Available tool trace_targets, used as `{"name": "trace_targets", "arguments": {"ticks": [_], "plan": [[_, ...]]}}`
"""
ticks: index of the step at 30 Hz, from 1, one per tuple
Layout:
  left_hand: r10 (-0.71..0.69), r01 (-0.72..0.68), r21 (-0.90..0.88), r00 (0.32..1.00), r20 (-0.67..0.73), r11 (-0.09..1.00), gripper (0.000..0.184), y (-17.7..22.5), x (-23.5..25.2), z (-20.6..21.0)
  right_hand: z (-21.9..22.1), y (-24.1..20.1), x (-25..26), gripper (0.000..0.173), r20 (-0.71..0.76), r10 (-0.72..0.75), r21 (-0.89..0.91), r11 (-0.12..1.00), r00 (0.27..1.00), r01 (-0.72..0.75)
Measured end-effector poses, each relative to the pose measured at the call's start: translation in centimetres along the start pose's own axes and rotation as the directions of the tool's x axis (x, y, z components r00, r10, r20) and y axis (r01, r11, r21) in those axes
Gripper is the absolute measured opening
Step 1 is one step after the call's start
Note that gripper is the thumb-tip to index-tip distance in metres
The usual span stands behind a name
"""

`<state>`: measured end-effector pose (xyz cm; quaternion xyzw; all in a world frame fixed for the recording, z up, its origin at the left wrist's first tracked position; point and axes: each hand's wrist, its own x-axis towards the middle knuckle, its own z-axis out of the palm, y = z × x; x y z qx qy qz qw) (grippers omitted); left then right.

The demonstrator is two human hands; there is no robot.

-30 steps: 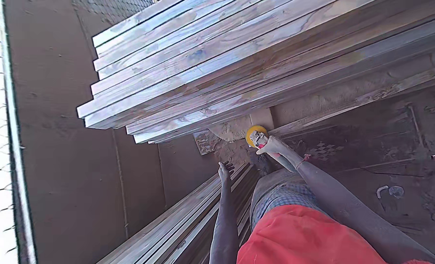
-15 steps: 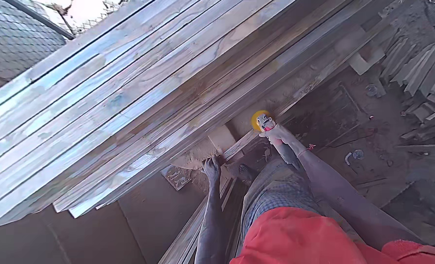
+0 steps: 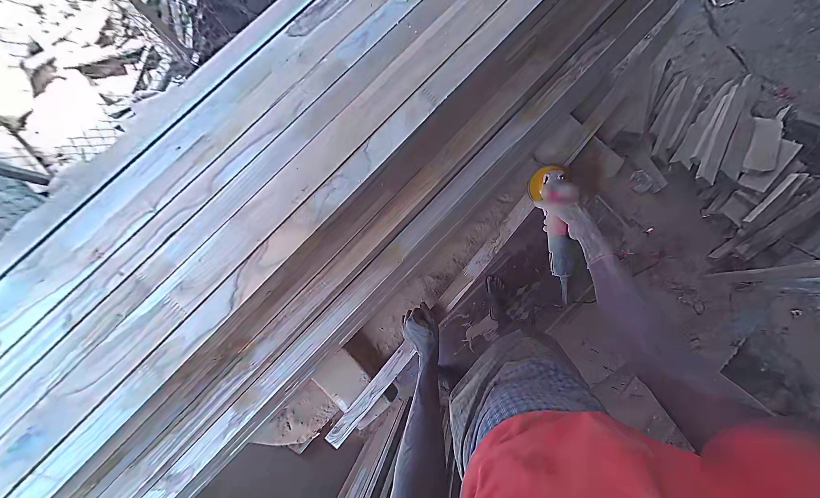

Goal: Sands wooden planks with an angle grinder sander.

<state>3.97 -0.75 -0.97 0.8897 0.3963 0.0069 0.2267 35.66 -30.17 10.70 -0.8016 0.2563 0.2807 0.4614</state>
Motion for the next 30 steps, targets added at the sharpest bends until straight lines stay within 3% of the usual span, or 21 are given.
{"name": "trace_targets", "arguments": {"ticks": [2,5,8,11,16,21,23,27,30], "plan": [[-0.057,0.057,0.018,0.998,0.003,0.998,0.046,2.0,0.7,1.1,-4.1,-2.4,3.6,0.059,-0.064,0.002,0.041,0.999,0.998,0.001],[-0.032,0.032,0.039,0.999,0.011,0.999,0.045,2.1,1.1,1.5,-8.9,-4.4,7.7,0.065,-0.158,0.011,0.037,0.999,0.987,-0.005],[-0.084,0.078,0.102,0.995,0.059,0.992,0.047,0.9,0.8,0.6,-10.6,-4.6,8.2,0.067,-0.126,0.028,-0.012,0.999,0.992,-0.030],[-0.171,0.166,0.178,0.985,0.012,0.970,0.049,-1.2,0.4,0.4,-8.1,-3.3,6.0,0.059,0.024,-0.003,-0.098,0.995,1.000,0.005],[-0.144,0.154,0.137,0.986,-0.082,0.978,0.046,-1.8,-0.1,0.6,2.3,0.9,-3.0,0.057,0.306,-0.047,-0.390,0.905,0.951,0.170],[-0.095,0.106,0.126,0.991,-0.090,0.986,0.047,-3.6,-1.4,0.1,12.7,3.1,-10.0,0.074,0.532,-0.029,-0.689,0.566,0.847,0.452],[-0.082,0.095,0.126,0.991,-0.108,0.987,0.045,-6.2,-2.9,-0.2,14.2,3.9,-11.5,0.081,0.558,-0.016,-0.703,0.523,0.830,0.483],[-0.104,0.121,0.112,0.984,-0.144,0.986,0.043,-13.1,-6.3,-1.9,11.9,4.8,-10.7,0.077,0.506,-0.037,-0.668,0.614,0.861,0.420],[-0.216,0.233,0.138,0.968,-0.125,0.963,0.047,-17.1,-8.0,-3.5,8.0,5.1,-7.8,0.069,0.391,-0.057,-0.574,0.765,0.919,0.292]]}}
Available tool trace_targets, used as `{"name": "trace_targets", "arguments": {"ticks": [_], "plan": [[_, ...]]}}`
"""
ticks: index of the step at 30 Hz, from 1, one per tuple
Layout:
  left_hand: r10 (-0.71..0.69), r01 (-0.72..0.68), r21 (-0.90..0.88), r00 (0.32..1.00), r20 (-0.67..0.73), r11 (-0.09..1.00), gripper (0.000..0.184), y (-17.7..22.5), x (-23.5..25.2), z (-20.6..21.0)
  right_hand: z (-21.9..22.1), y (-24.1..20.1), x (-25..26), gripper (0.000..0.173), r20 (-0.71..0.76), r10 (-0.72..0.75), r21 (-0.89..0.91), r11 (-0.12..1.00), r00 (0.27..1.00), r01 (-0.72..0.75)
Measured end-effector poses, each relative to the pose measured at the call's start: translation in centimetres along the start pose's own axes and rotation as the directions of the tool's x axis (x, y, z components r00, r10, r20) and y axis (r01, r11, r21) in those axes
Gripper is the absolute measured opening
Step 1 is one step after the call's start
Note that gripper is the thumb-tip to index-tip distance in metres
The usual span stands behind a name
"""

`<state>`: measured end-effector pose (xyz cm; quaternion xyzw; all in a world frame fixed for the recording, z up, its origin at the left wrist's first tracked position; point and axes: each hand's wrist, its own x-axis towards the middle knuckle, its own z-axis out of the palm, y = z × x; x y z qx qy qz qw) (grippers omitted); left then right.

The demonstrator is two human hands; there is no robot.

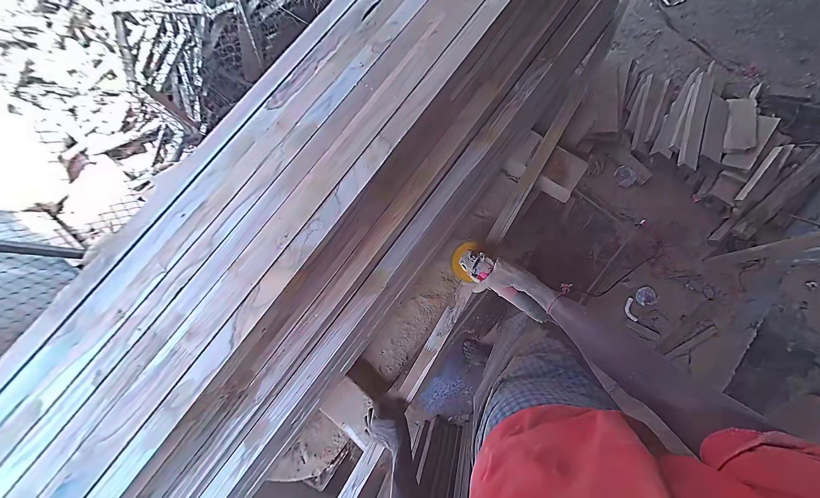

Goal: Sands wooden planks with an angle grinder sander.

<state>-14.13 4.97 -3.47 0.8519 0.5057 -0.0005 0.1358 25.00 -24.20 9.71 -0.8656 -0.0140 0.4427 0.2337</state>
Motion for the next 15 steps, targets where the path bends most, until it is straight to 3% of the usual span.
{"name": "trace_targets", "arguments": {"ticks": [2,5,8,12,15], "plan": [[-0.063,0.062,0.069,0.998,0.023,0.996,0.047,0.0,0.1,-0.8,-2.3,2.7,2.0,0.069,-0.077,0.072,0.205,0.977,0.994,-0.055],[-0.019,0.019,-0.005,1.000,-0.007,1.000,0.046,5.4,0.2,-0.6,-8.0,4.9,2.9,0.060,-0.170,0.113,0.485,0.874,0.979,-0.017],[0.080,-0.081,-0.057,0.997,-0.012,0.995,0.045,15.3,0.4,0.8,-14.4,5.3,3.5,0.052,-0.222,0.145,0.568,0.823,0.964,0.007],[0.096,-0.086,-0.086,0.989,0.117,0.993,0.045,29.8,0.8,2.7,-23.7,7.6,9.8,0.061,-0.254,0.270,0.581,0.810,0.929,-0.077],[0.131,-0.116,-0.115,0.982,0.133,0.987,0.043,37.2,1.1,4.5,-30.2,9.2,13.0,0.061,-0.266,0.304,0.635,0.769,0.915,-0.070]]}}
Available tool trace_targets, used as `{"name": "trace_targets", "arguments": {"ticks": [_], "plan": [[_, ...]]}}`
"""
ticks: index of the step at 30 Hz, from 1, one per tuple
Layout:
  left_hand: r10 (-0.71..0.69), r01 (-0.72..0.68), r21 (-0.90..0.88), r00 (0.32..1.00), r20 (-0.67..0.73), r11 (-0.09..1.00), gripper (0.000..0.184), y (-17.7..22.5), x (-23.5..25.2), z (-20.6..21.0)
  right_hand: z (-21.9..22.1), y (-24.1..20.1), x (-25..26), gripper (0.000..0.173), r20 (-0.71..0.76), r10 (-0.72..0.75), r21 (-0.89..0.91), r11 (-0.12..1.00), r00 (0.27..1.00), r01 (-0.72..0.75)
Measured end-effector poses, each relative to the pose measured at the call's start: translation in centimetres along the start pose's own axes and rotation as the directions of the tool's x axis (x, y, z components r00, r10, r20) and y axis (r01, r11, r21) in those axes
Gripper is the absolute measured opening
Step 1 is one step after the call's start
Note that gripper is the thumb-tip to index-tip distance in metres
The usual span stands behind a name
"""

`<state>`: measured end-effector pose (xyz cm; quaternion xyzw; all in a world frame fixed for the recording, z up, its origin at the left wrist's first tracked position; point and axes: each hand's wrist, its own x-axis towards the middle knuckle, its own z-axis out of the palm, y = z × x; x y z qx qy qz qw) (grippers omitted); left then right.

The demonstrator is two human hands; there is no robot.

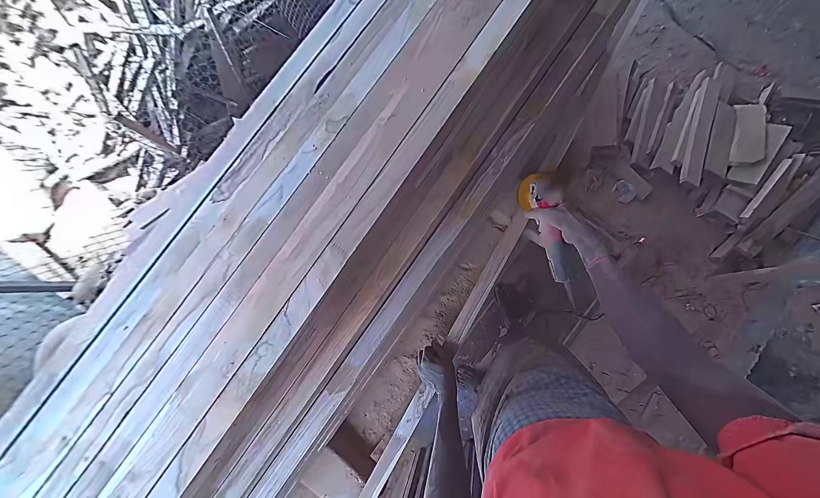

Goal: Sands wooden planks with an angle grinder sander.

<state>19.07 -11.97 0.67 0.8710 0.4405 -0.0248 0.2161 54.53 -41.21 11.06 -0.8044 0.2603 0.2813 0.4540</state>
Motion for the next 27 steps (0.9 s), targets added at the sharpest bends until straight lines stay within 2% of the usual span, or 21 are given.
{"name": "trace_targets", "arguments": {"ticks": [3,6,8,10,13,15,18,20,22,24,27], "plan": [[-0.047,0.045,0.076,0.999,0.015,0.996,0.044,2.7,0.7,1.4,-4.6,-3.3,4.6,0.055,-0.028,0.020,0.111,0.994,0.999,-0.016],[-0.077,0.059,0.188,0.993,0.090,0.980,0.051,2.3,0.8,1.4,-8.8,-5.3,7.4,0.058,-0.098,0.004,0.173,0.985,0.995,0.013],[-0.070,0.045,0.247,0.993,0.093,0.968,0.055,1.2,0.3,1.3,-10.6,-5.2,8.1,0.062,-0.138,-0.005,0.170,0.985,0.990,0.029],[-0.113,0.082,0.295,0.990,0.089,0.952,0.059,0.4,-0.2,1.1,-10.7,-4.9,6.7,0.057,-0.089,0.001,0.100,0.995,0.996,0.008],[-0.184,0.117,0.338,0.967,0.174,0.934,0.063,0.3,-0.4,0.0,-7.1,-3.0,2.8,0.046,0.099,0.030,-0.058,0.998,0.995,-0.024],[-0.198,0.102,0.351,0.948,0.250,0.931,0.064,0.4,-0.1,-0.6,-3.3,-0.7,-0.3,0.048,0.180,0.040,-0.205,0.979,0.983,-0.002],[-0.136,0.043,0.311,0.949,0.284,0.950,0.062,-0.5,0.1,-0.4,3.7,2.9,-5.1,0.058,0.310,-0.038,-0.427,0.887,0.950,0.175],[-0.110,0.029,0.267,0.949,0.294,0.963,0.058,-1.1,0.1,-0.8,8.2,3.8,-9.6,0.062,0.436,-0.059,-0.527,0.792,0.898,0.308],[-0.077,-0.002,0.243,0.946,0.314,0.970,0.057,-1.6,0.1,-1.3,12.0,4.8,-13.2,0.072,0.480,-0.084,-0.621,0.671,0.873,0.406],[-0.057,-0.017,0.225,0.946,0.318,0.974,0.058,-3.7,0.0,-1.9,15.3,6.4,-15.5,0.081,0.496,-0.084,-0.681,0.580,0.864,0.447],[-0.052,-0.021,0.228,0.950,0.308,0.974,0.058,-10.2,-1.3,-4.1,17.5,8.3,-18.8,0.086,0.527,-0.030,-0.683,0.580,0.849,0.444]]}}
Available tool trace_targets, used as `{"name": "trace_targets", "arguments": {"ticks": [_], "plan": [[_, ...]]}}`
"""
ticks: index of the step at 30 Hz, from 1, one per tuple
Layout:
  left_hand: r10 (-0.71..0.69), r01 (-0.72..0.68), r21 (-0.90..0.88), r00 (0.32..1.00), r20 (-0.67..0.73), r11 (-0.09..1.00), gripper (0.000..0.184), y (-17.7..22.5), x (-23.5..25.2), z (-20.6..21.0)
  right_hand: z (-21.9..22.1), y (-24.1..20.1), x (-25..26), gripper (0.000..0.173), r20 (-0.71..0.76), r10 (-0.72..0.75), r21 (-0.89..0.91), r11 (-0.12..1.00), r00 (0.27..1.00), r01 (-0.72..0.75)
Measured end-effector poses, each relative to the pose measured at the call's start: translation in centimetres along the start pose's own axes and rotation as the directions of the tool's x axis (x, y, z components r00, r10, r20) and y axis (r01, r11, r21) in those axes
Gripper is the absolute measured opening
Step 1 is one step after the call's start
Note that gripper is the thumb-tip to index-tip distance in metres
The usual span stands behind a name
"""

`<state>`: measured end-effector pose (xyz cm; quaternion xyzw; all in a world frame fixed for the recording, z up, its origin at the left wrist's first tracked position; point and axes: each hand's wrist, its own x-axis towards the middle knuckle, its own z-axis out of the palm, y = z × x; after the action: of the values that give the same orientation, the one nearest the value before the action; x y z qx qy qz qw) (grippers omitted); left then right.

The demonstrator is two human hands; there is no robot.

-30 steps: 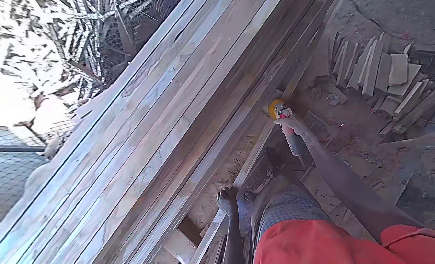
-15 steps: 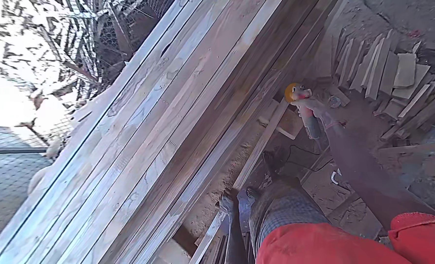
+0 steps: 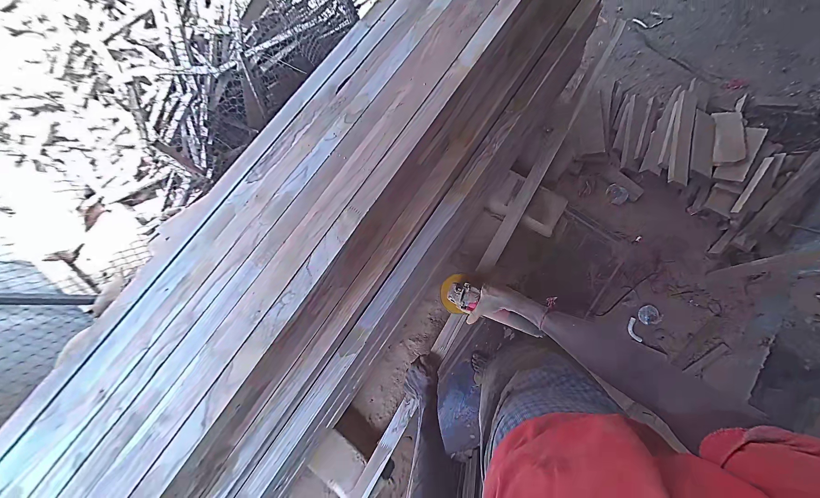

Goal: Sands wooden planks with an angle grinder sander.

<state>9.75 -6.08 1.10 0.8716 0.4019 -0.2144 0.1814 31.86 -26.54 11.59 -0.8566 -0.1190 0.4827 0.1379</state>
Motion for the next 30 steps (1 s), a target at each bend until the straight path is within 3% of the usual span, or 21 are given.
{"name": "trace_targets", "arguments": {"ticks": [5,7,9,11,14,20,25,30], "plan": [[-0.007,0.012,0.082,0.998,-0.070,0.997,0.058,-16.5,-1.4,1.8,2.2,1.5,-1.6,0.083,-0.023,0.054,0.065,0.996,0.998,-0.053],[-0.043,0.049,0.100,0.997,-0.060,0.994,0.060,-18.9,-1.9,1.7,1.7,2.7,-2.2,0.081,-0.062,0.081,0.140,0.987,0.995,-0.072],[-0.096,0.096,0.113,0.995,-0.002,0.989,0.062,-15.9,-2.9,-0.2,0.4,4.4,-2.7,0.072,-0.114,0.124,0.262,0.961,0.986,-0.091],[-0.134,0.116,0.122,0.980,0.147,0.986,0.063,-10.8,-3.4,-2.6,-1.6,7.1,-2.8,0.066,-0.141,0.190,0.391,0.912,0.972,-0.122],[-0.072,0.079,0.153,0.996,-0.054,0.985,0.068,-7.4,-1.2,1.1,-3.5,12.5,-1.0,0.066,-0.169,0.278,0.520,0.840,0.946,-0.154],[0.008,-0.012,0.175,1.000,0.019,0.984,0.068,7.2,-0.3,1.0,-10.5,17.9,0.8,0.062,-0.220,0.276,0.618,0.781,0.936,-0.086],[0.037,-0.046,0.168,0.998,0.057,0.985,0.068,18.7,0.2,1.1,-18.1,20.0,-1.8,0.054,-0.257,0.357,0.642,0.758,0.898,-0.118],[0.001,-0.003,0.135,1.000,0.014,0.991,0.066,23.1,0.7,2.0,-27.4,23.6,-1.8,0.048,-0.223,0.435,0.712,0.684,0.872,-0.159]]}}
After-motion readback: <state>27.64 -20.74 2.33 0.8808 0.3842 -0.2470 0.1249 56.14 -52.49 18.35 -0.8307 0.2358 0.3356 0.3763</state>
